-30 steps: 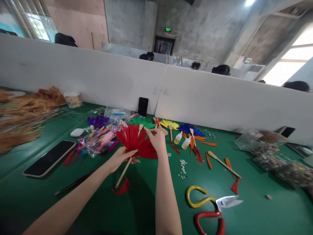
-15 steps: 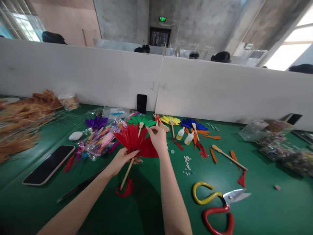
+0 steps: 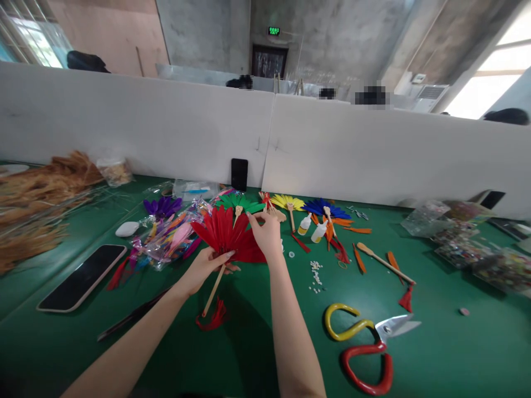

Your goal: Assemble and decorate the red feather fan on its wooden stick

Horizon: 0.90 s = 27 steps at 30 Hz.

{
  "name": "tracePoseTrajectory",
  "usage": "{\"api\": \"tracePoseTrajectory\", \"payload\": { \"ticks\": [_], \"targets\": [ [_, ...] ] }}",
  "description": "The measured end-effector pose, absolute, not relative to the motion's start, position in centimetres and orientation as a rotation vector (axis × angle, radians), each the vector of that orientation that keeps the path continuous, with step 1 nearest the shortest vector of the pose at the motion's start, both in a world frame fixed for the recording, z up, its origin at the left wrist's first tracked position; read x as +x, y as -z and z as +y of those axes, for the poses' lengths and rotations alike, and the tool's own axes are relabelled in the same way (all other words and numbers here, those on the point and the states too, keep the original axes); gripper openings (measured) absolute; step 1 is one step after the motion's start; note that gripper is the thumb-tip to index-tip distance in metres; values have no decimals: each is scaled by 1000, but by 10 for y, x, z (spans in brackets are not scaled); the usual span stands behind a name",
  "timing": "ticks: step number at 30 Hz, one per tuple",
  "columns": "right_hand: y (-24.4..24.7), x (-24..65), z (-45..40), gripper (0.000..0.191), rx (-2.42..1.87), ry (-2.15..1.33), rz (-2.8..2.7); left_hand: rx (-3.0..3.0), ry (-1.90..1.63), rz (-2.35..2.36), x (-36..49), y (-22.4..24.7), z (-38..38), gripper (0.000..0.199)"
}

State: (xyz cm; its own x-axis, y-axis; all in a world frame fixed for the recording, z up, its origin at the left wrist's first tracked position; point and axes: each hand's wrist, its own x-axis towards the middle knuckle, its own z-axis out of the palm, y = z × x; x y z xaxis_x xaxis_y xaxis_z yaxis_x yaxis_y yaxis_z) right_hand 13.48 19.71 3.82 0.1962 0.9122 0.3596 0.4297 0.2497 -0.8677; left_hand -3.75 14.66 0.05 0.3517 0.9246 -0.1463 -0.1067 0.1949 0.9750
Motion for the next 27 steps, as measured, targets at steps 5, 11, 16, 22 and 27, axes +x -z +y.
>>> {"api": "tracePoseTrajectory", "payload": {
  "ticks": [5, 11, 16, 22, 27],
  "targets": [
    [-38, 136, 198, 31, -1349, -558, -1413, 1098, -912, 937, -39, -2, 148, 40],
    [-36, 139, 197, 30, -1334, -563, -1411, 1087, -901, 938, -38, -1, 148, 39],
    [-40, 141, 194, 30, -1359, -526, -1467, 1081, -904, 955, -39, -2, 148, 39],
    [-43, 141, 192, 35, -1355, -526, -1513, 1082, -908, 951, -39, -1, 148, 38],
    [-38, 134, 195, 32, -1348, -532, -1494, 1077, -905, 944, -40, 2, 149, 39]
  ]
}}
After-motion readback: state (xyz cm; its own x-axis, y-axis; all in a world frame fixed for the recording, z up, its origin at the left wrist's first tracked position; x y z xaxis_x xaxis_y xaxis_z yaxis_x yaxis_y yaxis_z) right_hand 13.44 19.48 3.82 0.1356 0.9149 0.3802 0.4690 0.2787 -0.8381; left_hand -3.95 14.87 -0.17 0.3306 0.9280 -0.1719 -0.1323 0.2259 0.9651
